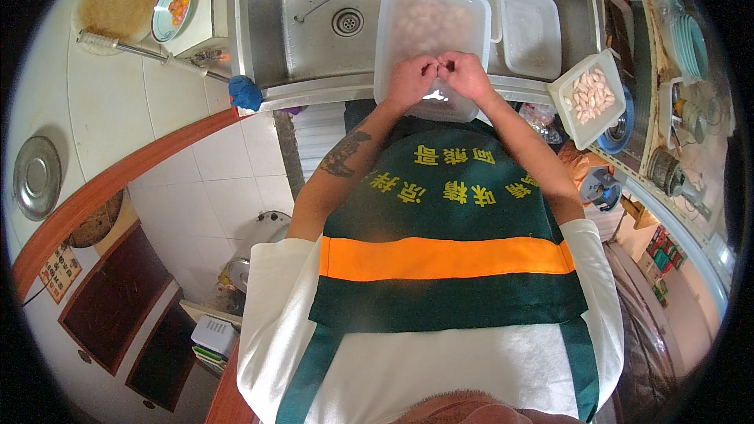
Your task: The person stands at a kitchen sink and peels garlic cloves one by one. They remove the outer skin and place the peeled cloves into a white plastic container. The task continues throughout the clip with repetitive peeling motions.
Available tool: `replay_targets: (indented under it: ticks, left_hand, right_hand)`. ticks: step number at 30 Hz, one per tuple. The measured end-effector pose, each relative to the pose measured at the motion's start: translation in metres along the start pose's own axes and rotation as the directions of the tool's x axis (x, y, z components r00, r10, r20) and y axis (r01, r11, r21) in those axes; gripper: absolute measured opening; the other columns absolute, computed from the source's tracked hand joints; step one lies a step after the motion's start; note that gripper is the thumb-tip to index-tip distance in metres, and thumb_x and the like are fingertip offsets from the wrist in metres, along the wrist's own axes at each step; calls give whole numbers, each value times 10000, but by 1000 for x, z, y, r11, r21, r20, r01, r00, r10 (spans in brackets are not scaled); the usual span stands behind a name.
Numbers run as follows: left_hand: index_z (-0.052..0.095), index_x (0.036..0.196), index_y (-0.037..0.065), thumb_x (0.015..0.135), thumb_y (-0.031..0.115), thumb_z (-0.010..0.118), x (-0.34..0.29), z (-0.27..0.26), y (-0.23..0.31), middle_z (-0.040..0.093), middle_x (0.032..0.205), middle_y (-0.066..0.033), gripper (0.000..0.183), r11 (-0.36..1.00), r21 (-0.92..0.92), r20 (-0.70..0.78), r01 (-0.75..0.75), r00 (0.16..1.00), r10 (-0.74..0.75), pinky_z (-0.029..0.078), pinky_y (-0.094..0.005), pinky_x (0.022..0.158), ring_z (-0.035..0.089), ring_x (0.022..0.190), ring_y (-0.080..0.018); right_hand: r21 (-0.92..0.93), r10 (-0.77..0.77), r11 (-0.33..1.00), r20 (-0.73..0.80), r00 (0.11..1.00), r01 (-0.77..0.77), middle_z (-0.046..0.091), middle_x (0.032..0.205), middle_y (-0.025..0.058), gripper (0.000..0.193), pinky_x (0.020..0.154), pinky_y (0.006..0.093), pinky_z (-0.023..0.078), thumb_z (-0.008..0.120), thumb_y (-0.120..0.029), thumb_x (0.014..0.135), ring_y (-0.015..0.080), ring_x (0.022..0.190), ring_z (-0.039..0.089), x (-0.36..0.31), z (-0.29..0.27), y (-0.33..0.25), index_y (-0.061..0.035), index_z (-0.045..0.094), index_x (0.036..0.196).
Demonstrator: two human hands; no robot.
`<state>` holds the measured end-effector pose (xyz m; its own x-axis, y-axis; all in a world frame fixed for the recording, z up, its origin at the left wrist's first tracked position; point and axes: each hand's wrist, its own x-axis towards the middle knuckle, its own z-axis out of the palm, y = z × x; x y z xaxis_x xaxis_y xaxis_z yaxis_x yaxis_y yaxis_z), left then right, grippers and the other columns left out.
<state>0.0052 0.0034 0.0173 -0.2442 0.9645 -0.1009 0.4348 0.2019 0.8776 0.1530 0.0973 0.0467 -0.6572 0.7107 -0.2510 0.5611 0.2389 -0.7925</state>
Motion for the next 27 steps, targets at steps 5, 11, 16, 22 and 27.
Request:
replay_targets:
  ticks: [5, 11, 16, 22, 27]
  left_hand:
    - [700, 1039, 73, 928, 262, 569, 1, -4, 6, 699, 883, -173, 256, 1000, 1, 5, 25, 1000, -25, 529, -412, 710, 688, 795, -339]
    - [693, 1036, 49, 936, 247, 560, 3, -6, 12, 689, 875, -201, 259, 1000, 11, 36, 29, 999, -29, 532, -411, 712, 680, 798, -363]
    - [685, 1046, 23, 934, 217, 576, 2, -3, 11, 706, 889, -188, 250, 989, -94, -19, 114, 993, -117, 534, -368, 731, 702, 804, -285]
    - [681, 1079, 29, 915, 195, 597, 4, 2, 5, 710, 927, -170, 248, 985, -139, -41, 106, 993, -113, 530, -351, 759, 699, 852, -240]
    - [692, 1037, 59, 888, 200, 587, 11, 2, 1, 687, 901, -190, 230, 983, 171, 51, -59, 997, 51, 529, -428, 750, 673, 829, -346]
  right_hand:
    - [-108, -47, 993, -5, 999, 46, 677, 827, 204, 180, 718, 417, 532, 662, -178, 814, 382, 777, 664, 0, -4, -10, -34, 695, 917]
    - [-66, -47, 997, -122, 991, 39, 688, 773, 175, 188, 673, 391, 530, 663, -184, 820, 317, 712, 677, 1, 2, -4, -32, 713, 919]
    - [489, 326, 840, -111, 939, -234, 705, 768, 67, 173, 601, 281, 496, 665, -134, 862, 132, 642, 622, 2, 14, 9, 10, 725, 935]
    - [743, 463, 549, 111, 879, -383, 681, 814, 21, 134, 603, 224, 467, 651, -87, 890, 84, 668, 582, 5, 24, 28, -2, 726, 962]
    - [562, 353, 769, 27, 935, -306, 687, 784, 36, 143, 620, 267, 488, 626, -98, 890, 110, 672, 600, 4, 34, 42, 3, 719, 930]
